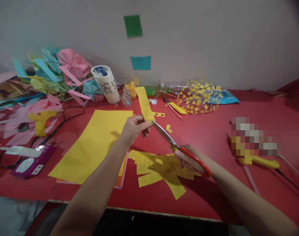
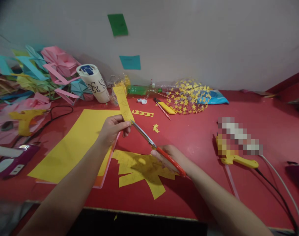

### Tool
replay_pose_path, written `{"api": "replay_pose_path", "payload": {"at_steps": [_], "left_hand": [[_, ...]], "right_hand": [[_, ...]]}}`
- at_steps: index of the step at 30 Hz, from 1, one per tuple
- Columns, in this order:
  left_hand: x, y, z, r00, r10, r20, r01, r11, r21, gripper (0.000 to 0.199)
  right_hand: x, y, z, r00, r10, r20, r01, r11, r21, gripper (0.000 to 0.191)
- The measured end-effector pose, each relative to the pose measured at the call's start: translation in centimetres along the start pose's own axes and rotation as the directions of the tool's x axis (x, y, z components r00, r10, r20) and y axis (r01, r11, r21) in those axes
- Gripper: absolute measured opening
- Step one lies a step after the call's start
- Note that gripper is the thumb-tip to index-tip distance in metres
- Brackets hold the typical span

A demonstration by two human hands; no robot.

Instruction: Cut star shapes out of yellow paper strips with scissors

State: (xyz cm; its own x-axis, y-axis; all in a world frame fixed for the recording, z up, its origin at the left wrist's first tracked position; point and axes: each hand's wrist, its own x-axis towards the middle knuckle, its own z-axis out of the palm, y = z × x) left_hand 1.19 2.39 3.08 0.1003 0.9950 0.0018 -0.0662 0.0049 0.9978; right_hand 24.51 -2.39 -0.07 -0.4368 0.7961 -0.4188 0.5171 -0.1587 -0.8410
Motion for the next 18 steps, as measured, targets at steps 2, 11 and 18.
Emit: {"api": "replay_pose_path", "payload": {"at_steps": [2, 11, 18], "left_hand": [[-0.03, 0.06, 0.0, 1.0, -0.001, 0.0, 0.001, 1.0, -0.003, 0.019], [-0.03, 0.14, 0.11, 1.0, -0.022, 0.0, 0.022, 1.0, -0.014, 0.02], [0.03, -0.01, 0.04, 1.0, -0.015, 0.001, 0.015, 0.999, -0.049, 0.016]], "right_hand": [[0.03, 0.02, 0.02, 1.0, 0.011, -0.004, -0.011, 1.0, -0.01, 0.049], [0.22, 0.38, 0.02, 0.999, -0.037, -0.016, 0.037, 0.999, -0.032, 0.05], [0.29, 0.33, -0.01, 0.998, -0.057, -0.001, 0.057, 0.997, -0.043, 0.058]]}}
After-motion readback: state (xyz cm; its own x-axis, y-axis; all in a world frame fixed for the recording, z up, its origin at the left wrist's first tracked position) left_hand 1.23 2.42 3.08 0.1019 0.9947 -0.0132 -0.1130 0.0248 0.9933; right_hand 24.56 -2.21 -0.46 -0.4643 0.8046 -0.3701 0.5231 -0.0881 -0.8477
